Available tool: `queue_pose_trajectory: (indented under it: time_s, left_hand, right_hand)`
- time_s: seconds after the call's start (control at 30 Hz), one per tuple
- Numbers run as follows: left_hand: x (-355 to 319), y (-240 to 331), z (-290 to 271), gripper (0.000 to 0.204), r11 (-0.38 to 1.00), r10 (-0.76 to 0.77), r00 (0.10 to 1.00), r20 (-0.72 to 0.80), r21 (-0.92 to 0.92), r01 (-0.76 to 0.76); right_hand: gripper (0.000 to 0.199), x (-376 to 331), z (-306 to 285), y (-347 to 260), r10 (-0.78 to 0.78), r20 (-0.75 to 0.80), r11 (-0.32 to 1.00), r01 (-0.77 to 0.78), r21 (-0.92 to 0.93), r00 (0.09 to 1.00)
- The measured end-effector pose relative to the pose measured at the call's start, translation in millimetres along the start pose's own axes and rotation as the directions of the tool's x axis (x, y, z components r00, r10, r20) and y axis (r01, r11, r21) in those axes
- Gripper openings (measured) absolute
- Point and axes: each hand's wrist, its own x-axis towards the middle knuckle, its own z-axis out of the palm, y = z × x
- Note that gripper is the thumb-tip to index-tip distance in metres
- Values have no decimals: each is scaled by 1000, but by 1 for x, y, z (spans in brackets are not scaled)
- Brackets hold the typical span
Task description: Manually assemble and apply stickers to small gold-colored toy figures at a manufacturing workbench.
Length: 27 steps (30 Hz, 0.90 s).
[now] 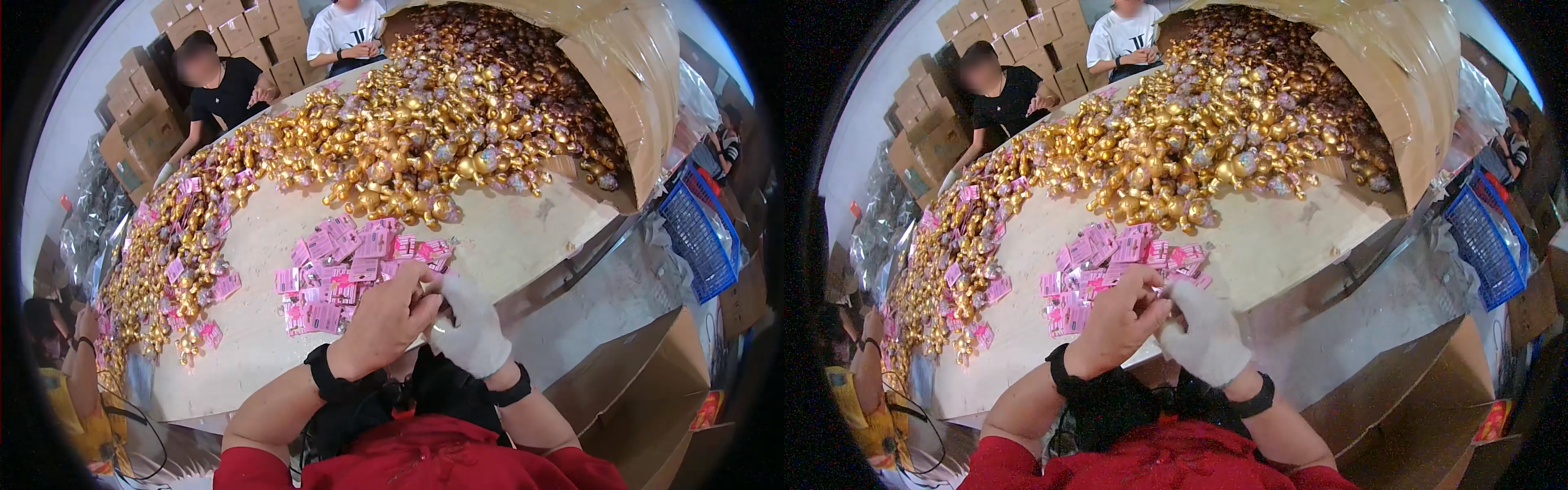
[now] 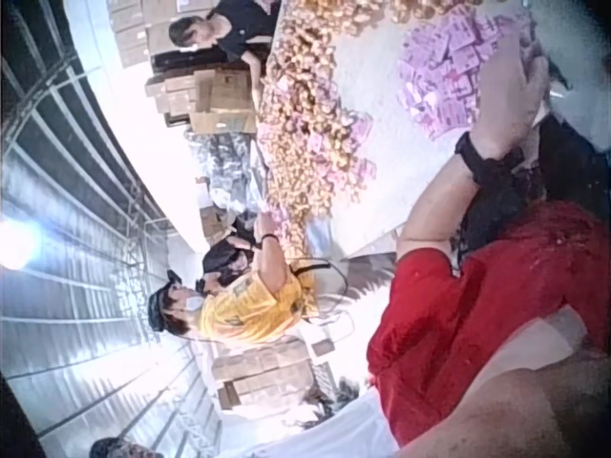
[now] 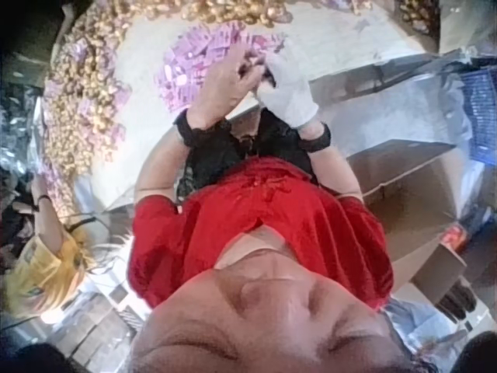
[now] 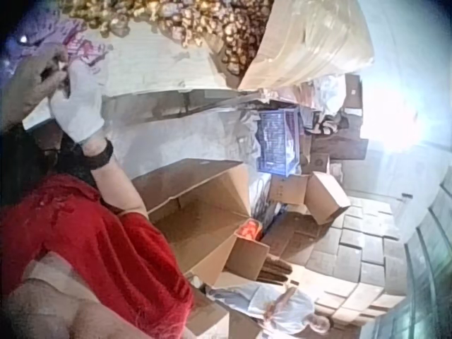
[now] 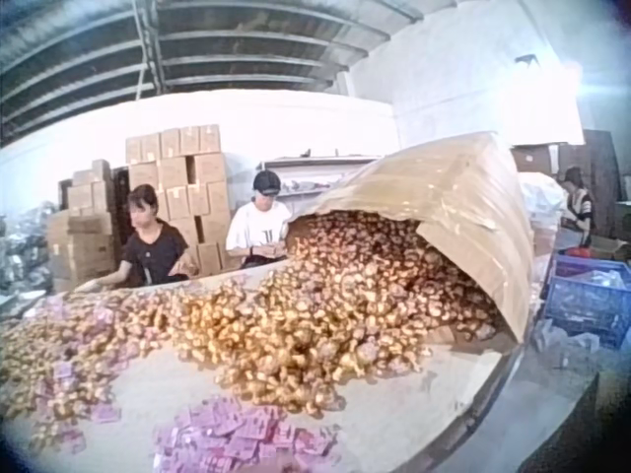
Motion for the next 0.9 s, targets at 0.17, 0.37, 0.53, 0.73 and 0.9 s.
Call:
queue_pose_trajectory:
  time_s: [0.17,0.37,0.53,0.73,0.9]
  left_hand:
    - [1,-11,4,27,999,51,998,26,-1,-51]
    - [56,-31,-4,26,988,28,960,278,-151,15]
    - [137,-87,-4,39,792,256,965,54,560,-242]
    - [172,-121,30,55,478,379,921,86,834,-275]
    - [186,-105,23,50,559,241,944,224,763,-324]
  right_hand:
    - [25,-3,-9,4,-232,1,946,225,-233,973]
    - [10,-9,-23,23,-45,-36,999,46,13,998]
    - [9,-19,-37,34,198,-111,930,-151,334,974]
    - [11,-23,-45,45,354,-70,805,-266,530,932]
    - [13,-17,-52,52,287,-135,910,-226,347,948]
